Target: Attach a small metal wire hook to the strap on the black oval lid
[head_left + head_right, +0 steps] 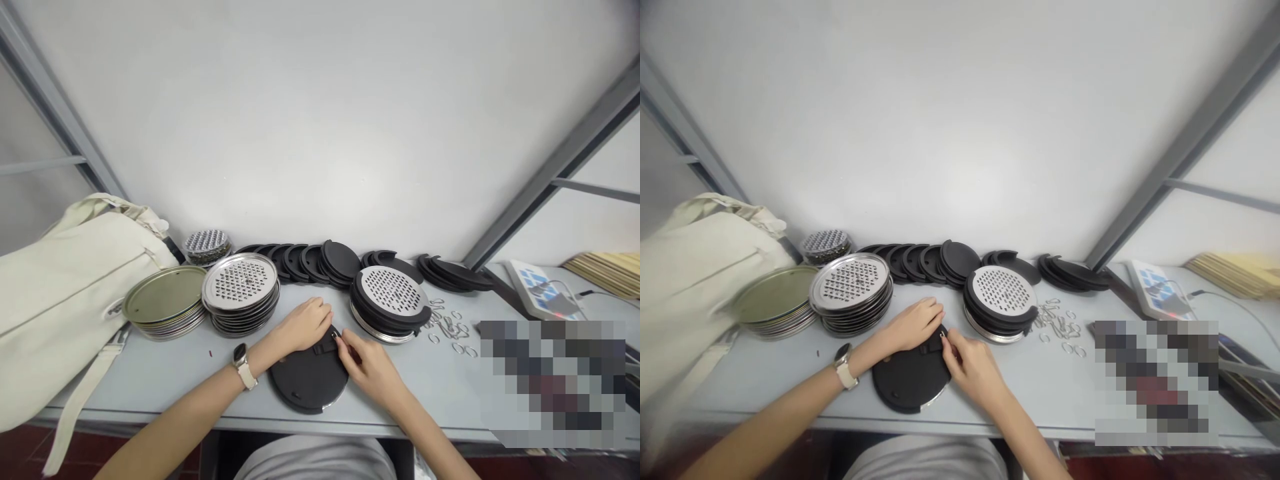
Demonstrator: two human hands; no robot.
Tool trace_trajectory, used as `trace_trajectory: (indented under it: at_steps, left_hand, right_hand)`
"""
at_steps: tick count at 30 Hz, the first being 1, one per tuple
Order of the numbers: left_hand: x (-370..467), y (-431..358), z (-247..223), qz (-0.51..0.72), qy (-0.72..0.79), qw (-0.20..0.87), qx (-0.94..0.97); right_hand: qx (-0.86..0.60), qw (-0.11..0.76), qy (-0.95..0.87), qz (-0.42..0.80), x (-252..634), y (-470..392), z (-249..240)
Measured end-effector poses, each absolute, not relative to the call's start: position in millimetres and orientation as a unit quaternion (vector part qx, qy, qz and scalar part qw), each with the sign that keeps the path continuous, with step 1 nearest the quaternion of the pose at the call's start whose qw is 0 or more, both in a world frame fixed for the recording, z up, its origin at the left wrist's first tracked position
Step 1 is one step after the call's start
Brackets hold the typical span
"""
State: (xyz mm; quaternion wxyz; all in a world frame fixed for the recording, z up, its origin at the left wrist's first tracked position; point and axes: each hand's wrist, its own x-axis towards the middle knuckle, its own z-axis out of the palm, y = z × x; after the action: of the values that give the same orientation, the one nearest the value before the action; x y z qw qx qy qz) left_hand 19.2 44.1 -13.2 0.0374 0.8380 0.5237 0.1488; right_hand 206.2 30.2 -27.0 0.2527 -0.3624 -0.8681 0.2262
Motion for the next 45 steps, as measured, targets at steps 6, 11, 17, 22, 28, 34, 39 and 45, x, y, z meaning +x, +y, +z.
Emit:
trace_trajectory:
  at_steps: [6, 11, 17, 22, 28, 34, 39, 45]
  left_hand:
    - [19, 45, -15, 0.143, 0.512, 0.017, 0.847]
    - [19, 45, -15, 0.133, 0.504, 0.001, 0.853]
    - [20, 44, -13, 0.135, 0.51, 0.012, 0.85]
    - [19, 45, -14, 0.129, 0.499, 0.007, 0.857]
    - [18, 47, -18, 0.127, 0.512, 0.002, 0.85]
    - [19, 47, -21, 0.145, 0.526, 0.005, 0.838]
    - [19, 48, -24, 0.141, 0.522, -0.016, 0.841]
    - [20, 47, -23, 0.147, 0.533, -0.006, 0.833]
  right_hand:
    - [-0.357, 0.245, -0.87, 0.236, 206, 30, -26]
    - [-0.372, 0.252, -0.866, 0.222, 206, 30, -25]
    - [-0.382, 0.264, -0.861, 0.209, 207, 32, -26]
    - [-0.361, 0.255, -0.863, 0.244, 208, 34, -26]
    - [-0.347, 0.239, -0.868, 0.263, 210, 36, -25]
    - [-0.345, 0.234, -0.872, 0.257, 212, 36, -24]
    - [-0.344, 0.228, -0.875, 0.254, 212, 33, -25]
    - [-0.368, 0.257, -0.868, 0.212, 209, 32, -26]
